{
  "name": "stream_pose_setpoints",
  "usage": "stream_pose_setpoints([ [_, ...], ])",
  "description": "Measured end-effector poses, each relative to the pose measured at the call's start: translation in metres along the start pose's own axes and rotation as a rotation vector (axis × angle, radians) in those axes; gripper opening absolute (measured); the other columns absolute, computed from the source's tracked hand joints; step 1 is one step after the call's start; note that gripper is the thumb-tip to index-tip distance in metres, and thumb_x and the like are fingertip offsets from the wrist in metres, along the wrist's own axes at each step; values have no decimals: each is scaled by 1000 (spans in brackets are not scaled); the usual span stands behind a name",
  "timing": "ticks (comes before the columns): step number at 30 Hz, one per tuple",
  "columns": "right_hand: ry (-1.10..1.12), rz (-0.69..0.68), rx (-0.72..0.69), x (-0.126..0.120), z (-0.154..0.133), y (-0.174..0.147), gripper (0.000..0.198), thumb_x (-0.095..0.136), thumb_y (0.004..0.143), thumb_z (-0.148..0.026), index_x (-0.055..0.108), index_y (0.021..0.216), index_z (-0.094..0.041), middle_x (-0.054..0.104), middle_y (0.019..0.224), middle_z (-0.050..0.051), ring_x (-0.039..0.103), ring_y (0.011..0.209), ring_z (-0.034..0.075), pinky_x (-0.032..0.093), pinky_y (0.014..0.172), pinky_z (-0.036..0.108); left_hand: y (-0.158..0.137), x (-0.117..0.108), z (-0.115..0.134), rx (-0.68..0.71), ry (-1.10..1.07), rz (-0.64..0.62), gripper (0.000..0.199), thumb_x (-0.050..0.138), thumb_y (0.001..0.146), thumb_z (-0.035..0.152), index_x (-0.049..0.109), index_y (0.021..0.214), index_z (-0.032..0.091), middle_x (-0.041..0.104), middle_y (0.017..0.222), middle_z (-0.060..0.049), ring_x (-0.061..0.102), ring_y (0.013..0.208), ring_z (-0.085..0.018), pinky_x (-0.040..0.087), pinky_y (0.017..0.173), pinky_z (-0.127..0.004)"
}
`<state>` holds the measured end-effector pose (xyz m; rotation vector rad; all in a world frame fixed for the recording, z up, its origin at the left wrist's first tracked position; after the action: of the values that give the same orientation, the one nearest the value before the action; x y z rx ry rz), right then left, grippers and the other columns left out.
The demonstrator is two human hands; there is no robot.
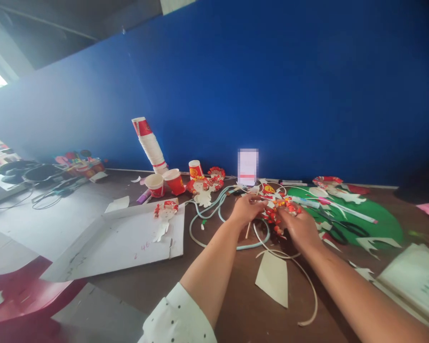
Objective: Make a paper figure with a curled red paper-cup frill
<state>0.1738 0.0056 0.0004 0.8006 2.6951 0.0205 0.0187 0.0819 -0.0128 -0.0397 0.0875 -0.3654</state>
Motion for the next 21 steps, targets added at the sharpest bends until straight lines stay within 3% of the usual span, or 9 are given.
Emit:
stream_pose_setpoints([
  [5, -25, 83, 15, -10, -8, -4, 41, 61, 66, -35, 65, 101, -16, 70, 75, 5, 63, 67, 22, 46, 62, 31, -6, 17, 2, 40, 61, -80, 57, 74, 67, 44, 60, 114, 15, 66, 106, -11, 64, 89, -20, 53, 77, -29],
  [11, 110, 92, 31, -7, -3, -3, 52, 64, 64, -36, 60, 114, -18, 70, 76, 4, 61, 55, 18, 47, 55, 30, -9, 24, 4, 12, 135, -84, 56, 70, 66, 17, 55, 120, 16, 66, 105, -8, 64, 81, -16, 53, 73, -27],
  [16, 124, 45, -31, -1, 9, 6, 39, 63, 66, -43, 68, 97, -19, 71, 78, 5, 65, 72, 24, 49, 63, 33, -7, 15, 7, 40, 31, 18, 48, 65, 69, 11, 57, 117, 13, 67, 97, -9, 64, 77, -15, 53, 68, -24],
  [21, 206, -82, -10, 15, 13, 4, 25, 60, 70, -43, 67, 77, -21, 67, 60, 6, 65, 62, 25, 51, 55, 35, -12, 14, 21, 110, -142, 26, 41, 63, 79, 23, 55, 118, 11, 67, 102, -12, 64, 89, -16, 52, 76, -26],
])
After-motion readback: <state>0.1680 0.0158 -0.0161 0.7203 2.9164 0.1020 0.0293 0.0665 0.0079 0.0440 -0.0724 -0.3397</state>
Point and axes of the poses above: each hand's wrist, its own y-axis towards the middle knuckle, its own x-axis out of the palm, z = x × y, the point moved 9 cm from there along y, towards the middle knuckle
